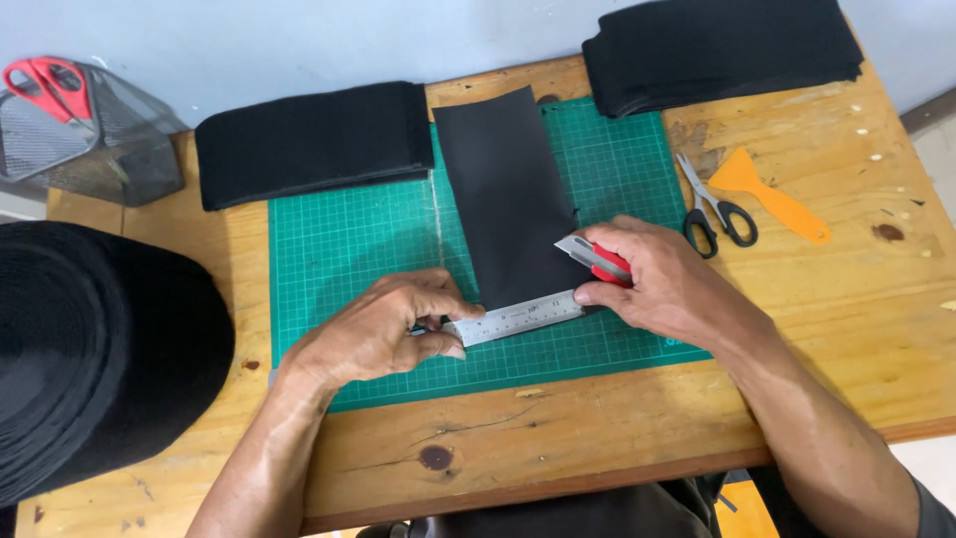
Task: Measuring and cutting strips of black material from a roll using a ruler and utility knife on a cutting mat.
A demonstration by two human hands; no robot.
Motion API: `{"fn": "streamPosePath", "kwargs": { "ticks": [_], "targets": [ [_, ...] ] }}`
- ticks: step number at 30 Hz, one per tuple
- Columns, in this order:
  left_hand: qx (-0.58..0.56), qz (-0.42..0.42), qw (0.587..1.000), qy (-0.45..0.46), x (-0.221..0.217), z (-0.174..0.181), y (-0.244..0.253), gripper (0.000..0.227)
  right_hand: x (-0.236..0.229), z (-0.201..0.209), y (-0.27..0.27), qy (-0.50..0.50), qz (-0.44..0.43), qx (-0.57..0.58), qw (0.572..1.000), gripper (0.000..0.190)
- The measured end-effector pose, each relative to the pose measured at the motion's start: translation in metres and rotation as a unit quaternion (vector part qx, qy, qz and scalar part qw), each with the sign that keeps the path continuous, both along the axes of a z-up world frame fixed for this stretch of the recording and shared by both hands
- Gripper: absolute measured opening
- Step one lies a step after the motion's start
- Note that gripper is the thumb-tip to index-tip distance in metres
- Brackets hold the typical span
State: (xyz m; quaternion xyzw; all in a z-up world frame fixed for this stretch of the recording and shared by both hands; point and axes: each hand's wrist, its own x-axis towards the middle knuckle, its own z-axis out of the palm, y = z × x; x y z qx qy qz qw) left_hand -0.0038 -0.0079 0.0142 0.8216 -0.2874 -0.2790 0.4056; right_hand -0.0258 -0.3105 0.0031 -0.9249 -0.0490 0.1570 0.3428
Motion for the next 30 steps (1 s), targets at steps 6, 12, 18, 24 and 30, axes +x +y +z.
{"fn": "streamPosePath", "kwargs": {
  "ticks": [6, 12, 18, 24, 30],
  "targets": [
    [0.001, -0.003, 1.0, 0.004, -0.001, 0.005, -0.002, 0.032, -0.002, 0.005, 0.003, 0.0, -0.006, 0.004, 1.0, 0.042],
    [0.011, -0.001, 1.0, 0.004, -0.001, 0.008, -0.003, 0.032, -0.001, -0.001, -0.001, -0.005, -0.003, 0.009, 1.0, 0.042],
    [0.021, -0.002, 1.0, 0.004, 0.0, 0.009, -0.003, 0.031, -0.001, 0.0, 0.0, -0.018, 0.002, 0.009, 1.0, 0.044],
    [0.019, 0.003, 1.0, 0.011, 0.0, 0.008, -0.003, 0.03, -0.001, -0.003, 0.0, -0.019, -0.001, 0.009, 1.0, 0.046],
    [0.006, -0.001, 1.0, 0.004, 0.0, 0.007, -0.002, 0.029, -0.001, -0.002, 0.001, -0.031, -0.003, 0.007, 0.999, 0.039]
  ]
}}
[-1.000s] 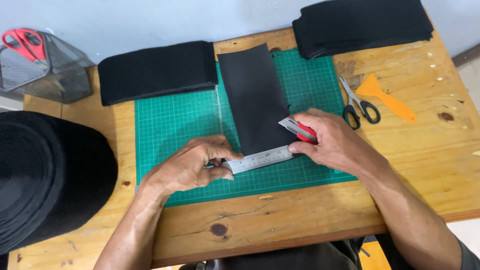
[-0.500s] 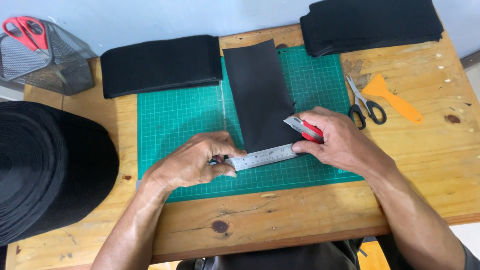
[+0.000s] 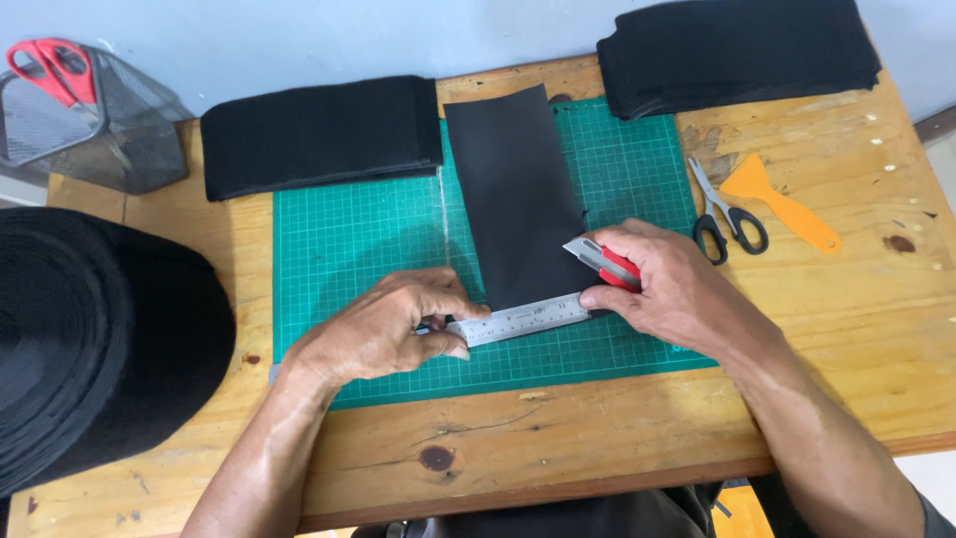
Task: Measuring and cutting strips of black material from a roll using a ruler and utility knife on a cutting mat.
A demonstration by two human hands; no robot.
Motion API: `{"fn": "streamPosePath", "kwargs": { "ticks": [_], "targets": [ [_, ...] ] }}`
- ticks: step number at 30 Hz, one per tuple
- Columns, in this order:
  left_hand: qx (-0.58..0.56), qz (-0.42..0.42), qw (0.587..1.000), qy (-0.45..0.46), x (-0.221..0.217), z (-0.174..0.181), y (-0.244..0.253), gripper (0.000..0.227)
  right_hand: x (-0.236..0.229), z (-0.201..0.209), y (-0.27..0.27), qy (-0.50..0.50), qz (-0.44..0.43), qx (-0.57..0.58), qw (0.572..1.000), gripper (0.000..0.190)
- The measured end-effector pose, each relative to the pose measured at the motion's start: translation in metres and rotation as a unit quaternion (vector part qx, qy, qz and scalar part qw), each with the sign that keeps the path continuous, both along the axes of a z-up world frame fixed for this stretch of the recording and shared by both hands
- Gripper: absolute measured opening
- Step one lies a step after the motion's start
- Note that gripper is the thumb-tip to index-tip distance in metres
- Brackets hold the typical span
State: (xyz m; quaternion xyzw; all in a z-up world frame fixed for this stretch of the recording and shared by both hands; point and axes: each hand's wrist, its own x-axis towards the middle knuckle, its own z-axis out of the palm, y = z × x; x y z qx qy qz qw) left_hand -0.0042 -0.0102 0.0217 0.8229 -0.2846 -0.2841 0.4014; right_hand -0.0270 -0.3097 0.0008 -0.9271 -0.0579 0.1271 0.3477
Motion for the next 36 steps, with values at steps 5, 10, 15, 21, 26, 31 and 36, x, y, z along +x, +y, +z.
{"fn": "streamPosePath", "kwargs": {
  "ticks": [5, 10, 15, 21, 26, 31, 36],
  "targets": [
    [0.001, -0.008, 1.0, -0.009, 0.002, -0.005, 0.001, 0.026, 0.001, -0.003, -0.001, -0.016, 0.007, 0.006, 1.0, 0.043],
    [-0.001, -0.006, 1.0, -0.005, 0.003, -0.007, 0.001, 0.029, 0.001, -0.005, -0.002, -0.015, 0.006, 0.017, 1.0, 0.043],
    [0.005, -0.01, 1.0, -0.006, 0.002, -0.008, 0.001, 0.032, 0.0, -0.009, -0.006, -0.015, 0.008, 0.019, 1.0, 0.044],
    [0.007, -0.004, 1.0, 0.004, 0.002, -0.008, 0.001, 0.035, -0.001, -0.005, -0.004, -0.012, 0.015, 0.03, 0.999, 0.044],
    [0.002, -0.001, 1.0, 0.01, 0.002, -0.006, 0.0, 0.035, -0.002, -0.005, -0.003, -0.011, 0.005, 0.033, 0.999, 0.042],
    [0.005, -0.002, 1.0, 0.01, 0.002, -0.006, 0.001, 0.035, -0.002, 0.0, -0.001, -0.006, 0.002, 0.03, 1.0, 0.037],
    [0.002, 0.0, 1.0, 0.009, 0.002, -0.005, 0.0, 0.035, -0.001, 0.004, 0.002, -0.009, 0.009, 0.024, 1.0, 0.036]
  ]
}}
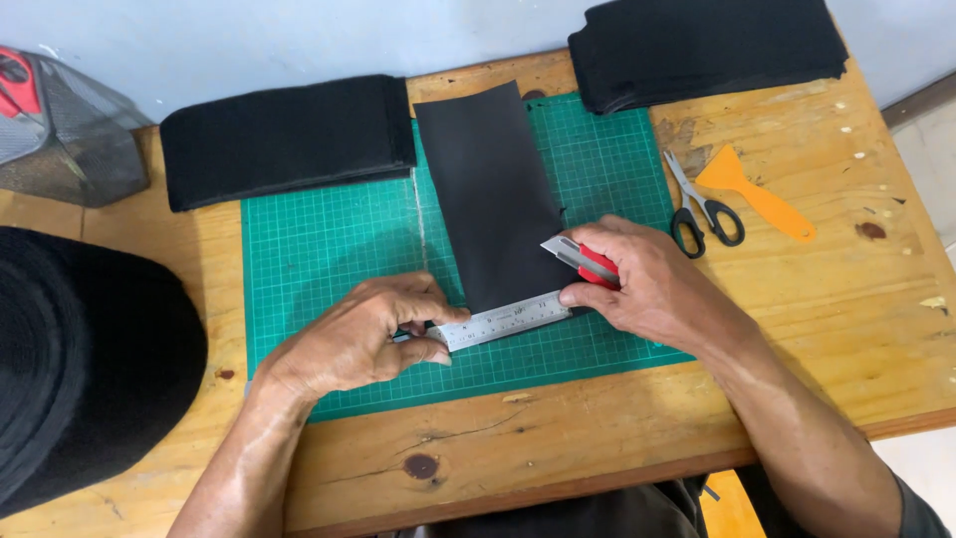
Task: Measuring and cutting strips of black material from a roll using a ruler and utility knife on a cutting mat.
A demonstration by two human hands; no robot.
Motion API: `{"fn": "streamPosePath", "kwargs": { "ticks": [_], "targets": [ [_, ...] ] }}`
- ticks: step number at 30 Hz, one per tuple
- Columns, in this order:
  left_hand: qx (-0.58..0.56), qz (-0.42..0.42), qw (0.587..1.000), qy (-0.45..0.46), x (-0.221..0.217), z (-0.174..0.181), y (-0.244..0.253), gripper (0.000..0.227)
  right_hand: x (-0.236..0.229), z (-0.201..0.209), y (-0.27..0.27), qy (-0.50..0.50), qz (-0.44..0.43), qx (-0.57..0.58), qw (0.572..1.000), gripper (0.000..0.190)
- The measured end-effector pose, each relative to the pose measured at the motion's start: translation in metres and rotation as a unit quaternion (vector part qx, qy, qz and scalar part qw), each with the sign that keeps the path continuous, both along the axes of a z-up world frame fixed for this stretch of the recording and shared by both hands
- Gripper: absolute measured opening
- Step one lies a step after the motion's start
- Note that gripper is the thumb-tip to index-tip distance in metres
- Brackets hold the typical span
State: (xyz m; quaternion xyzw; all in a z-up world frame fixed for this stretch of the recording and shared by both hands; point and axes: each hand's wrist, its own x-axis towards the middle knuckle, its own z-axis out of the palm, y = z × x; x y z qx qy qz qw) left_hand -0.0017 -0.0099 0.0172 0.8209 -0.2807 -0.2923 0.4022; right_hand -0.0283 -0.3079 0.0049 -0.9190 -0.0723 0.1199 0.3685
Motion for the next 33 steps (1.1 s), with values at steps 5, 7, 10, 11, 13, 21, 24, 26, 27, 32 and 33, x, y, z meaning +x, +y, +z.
{"fn": "streamPosePath", "kwargs": {
  "ticks": [5, 7, 10, 11, 13, 21, 24, 26, 27, 32, 33],
  "targets": [
    [0.005, -0.001, 1.0, -0.008, 0.0, 0.001, -0.001, 0.034, 0.001, 0.001, 0.001, -0.001, -0.003, -0.012, 1.0, 0.036],
    [0.005, 0.0, 1.0, -0.002, 0.0, 0.003, -0.001, 0.033, 0.0, 0.001, 0.002, -0.006, -0.002, -0.006, 1.0, 0.038],
    [0.005, 0.003, 1.0, 0.002, 0.0, 0.004, -0.002, 0.032, 0.0, -0.003, -0.001, -0.018, 0.001, -0.002, 1.0, 0.041],
    [0.003, 0.003, 1.0, 0.001, -0.001, 0.005, -0.001, 0.031, 0.0, -0.005, -0.002, -0.024, 0.0, -0.003, 1.0, 0.042],
    [0.002, 0.002, 1.0, -0.002, 0.0, 0.004, -0.001, 0.031, 0.0, -0.01, -0.005, -0.029, 0.005, -0.005, 1.0, 0.043],
    [-0.007, -0.002, 1.0, 0.004, -0.002, 0.008, 0.001, 0.032, 0.004, -0.018, -0.005, -0.048, 0.0, -0.016, 0.999, 0.04],
    [-0.002, -0.005, 1.0, 0.006, -0.001, 0.008, 0.0, 0.033, 0.004, -0.017, -0.005, -0.049, -0.004, -0.009, 0.999, 0.039],
    [-0.005, -0.006, 1.0, 0.002, -0.001, 0.008, 0.001, 0.033, 0.003, -0.014, -0.004, -0.045, -0.007, -0.006, 0.999, 0.039],
    [-0.005, -0.005, 1.0, 0.003, -0.002, 0.008, 0.0, 0.033, 0.003, -0.014, -0.004, -0.045, -0.007, -0.006, 0.999, 0.039],
    [-0.008, -0.01, 1.0, 0.003, -0.002, 0.007, 0.001, 0.035, 0.003, -0.011, -0.003, -0.034, -0.004, -0.002, 0.999, 0.041],
    [-0.008, -0.009, 1.0, 0.002, -0.002, 0.007, 0.001, 0.035, 0.003, -0.011, -0.002, -0.034, -0.003, -0.002, 0.999, 0.041]
  ]
}}
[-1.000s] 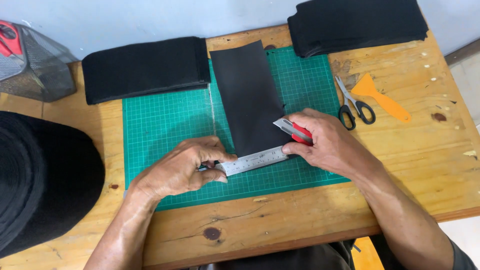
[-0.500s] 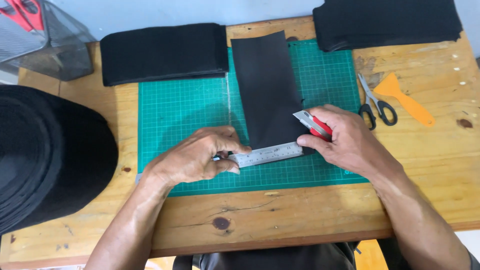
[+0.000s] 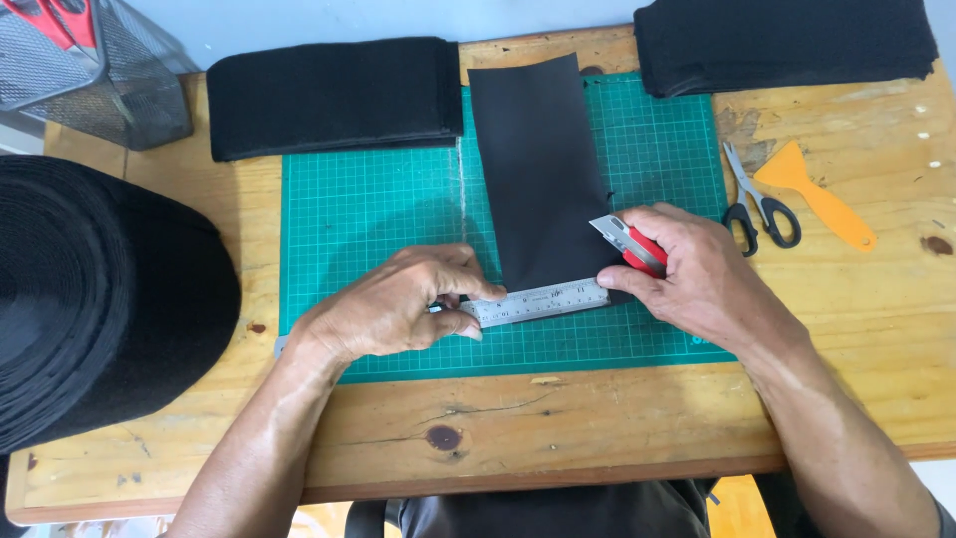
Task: Measuring and cutting strips of black material from a roll using a ruler and utility knife on a cutting mat.
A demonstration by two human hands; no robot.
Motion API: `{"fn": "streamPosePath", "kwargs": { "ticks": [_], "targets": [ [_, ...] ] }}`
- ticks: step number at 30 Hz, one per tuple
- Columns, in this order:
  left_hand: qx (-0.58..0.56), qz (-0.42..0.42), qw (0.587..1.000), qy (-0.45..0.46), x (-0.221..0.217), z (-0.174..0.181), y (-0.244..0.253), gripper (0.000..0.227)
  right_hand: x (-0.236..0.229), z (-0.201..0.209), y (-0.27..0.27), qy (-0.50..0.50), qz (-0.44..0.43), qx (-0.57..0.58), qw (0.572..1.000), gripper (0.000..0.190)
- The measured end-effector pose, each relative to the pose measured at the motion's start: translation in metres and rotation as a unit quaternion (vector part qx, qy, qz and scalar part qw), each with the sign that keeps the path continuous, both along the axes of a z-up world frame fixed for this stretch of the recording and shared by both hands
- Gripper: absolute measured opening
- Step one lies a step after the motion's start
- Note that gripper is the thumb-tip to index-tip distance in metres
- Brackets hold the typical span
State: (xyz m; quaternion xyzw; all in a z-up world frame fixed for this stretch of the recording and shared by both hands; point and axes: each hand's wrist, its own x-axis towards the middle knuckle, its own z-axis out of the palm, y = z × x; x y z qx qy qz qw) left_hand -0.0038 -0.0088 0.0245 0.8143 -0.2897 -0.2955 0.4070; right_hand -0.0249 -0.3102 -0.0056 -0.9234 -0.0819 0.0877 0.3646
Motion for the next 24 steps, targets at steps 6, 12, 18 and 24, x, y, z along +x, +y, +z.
{"fn": "streamPosePath", "kwargs": {
  "ticks": [6, 12, 18, 24],
  "targets": [
    [0.0, 0.0, 1.0, -0.003, 0.0, -0.001, 0.0, 0.035, -0.001, 0.004, 0.002, 0.012, -0.006, 0.002, 1.0, 0.042],
    [-0.007, 0.003, 1.0, -0.009, 0.0, -0.003, 0.0, 0.032, -0.001, -0.001, 0.001, 0.006, -0.006, 0.002, 1.0, 0.044],
    [-0.004, -0.013, 1.0, -0.018, 0.003, -0.006, 0.0, 0.029, -0.001, -0.01, -0.005, -0.034, 0.003, -0.004, 0.999, 0.048],
    [0.011, 0.004, 1.0, 0.0, 0.003, -0.006, -0.001, 0.032, -0.002, -0.004, 0.0, -0.007, -0.004, -0.001, 1.0, 0.045]
  ]
}}
